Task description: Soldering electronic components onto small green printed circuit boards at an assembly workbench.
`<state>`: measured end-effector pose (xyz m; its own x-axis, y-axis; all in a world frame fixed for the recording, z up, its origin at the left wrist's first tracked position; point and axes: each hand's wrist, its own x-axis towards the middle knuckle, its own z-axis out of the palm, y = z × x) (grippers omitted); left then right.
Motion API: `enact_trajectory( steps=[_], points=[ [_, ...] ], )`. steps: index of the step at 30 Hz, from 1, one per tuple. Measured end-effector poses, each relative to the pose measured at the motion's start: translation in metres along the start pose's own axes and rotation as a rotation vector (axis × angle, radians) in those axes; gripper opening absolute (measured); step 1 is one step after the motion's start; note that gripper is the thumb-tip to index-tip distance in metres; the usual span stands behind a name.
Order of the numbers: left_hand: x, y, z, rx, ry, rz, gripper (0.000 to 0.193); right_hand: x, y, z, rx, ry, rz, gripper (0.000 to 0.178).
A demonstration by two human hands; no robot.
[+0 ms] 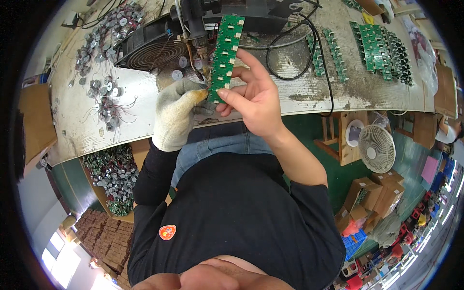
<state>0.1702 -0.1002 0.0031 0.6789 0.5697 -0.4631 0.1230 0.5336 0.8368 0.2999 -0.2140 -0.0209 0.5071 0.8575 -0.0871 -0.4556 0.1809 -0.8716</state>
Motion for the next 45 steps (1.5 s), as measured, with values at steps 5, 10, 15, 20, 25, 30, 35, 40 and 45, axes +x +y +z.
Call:
enact_trajectory(
  steps=[5,10,15,20,25,30,35,40,45],
  points=[
    [0.003,-0.008,-0.002,-0.023,0.005,0.007,0.013,-0.001,0.002,0.000,-0.019,0.002,-0.012,0.069],
    [0.003,-0.017,-0.004,-0.067,0.016,0.002,0.013,-0.004,0.006,-0.002,-0.017,0.017,0.006,0.069],
    [0.003,-0.019,-0.005,-0.013,-0.014,0.036,0.013,-0.006,0.007,-0.003,-0.022,0.017,0.010,0.069],
    [-0.002,-0.010,-0.002,-0.022,0.023,-0.006,0.015,-0.006,0.008,-0.003,0.003,0.013,0.018,0.069],
    [0.000,-0.013,-0.005,0.003,0.027,-0.010,0.016,-0.007,0.006,-0.001,-0.005,0.013,0.026,0.070],
    [-0.001,-0.010,-0.002,0.020,0.032,0.032,0.017,-0.007,0.008,-0.003,0.005,0.011,0.025,0.070],
    [0.002,-0.010,-0.004,-0.002,0.020,0.014,0.016,-0.006,0.006,-0.001,0.001,0.008,0.016,0.070],
    [-0.001,-0.006,-0.002,-0.008,0.047,0.026,0.016,-0.005,0.006,0.001,0.004,-0.004,0.005,0.070],
    [0.002,-0.012,-0.004,0.044,0.024,0.072,0.017,-0.006,0.009,-0.001,0.001,0.007,0.022,0.071]
  ],
)
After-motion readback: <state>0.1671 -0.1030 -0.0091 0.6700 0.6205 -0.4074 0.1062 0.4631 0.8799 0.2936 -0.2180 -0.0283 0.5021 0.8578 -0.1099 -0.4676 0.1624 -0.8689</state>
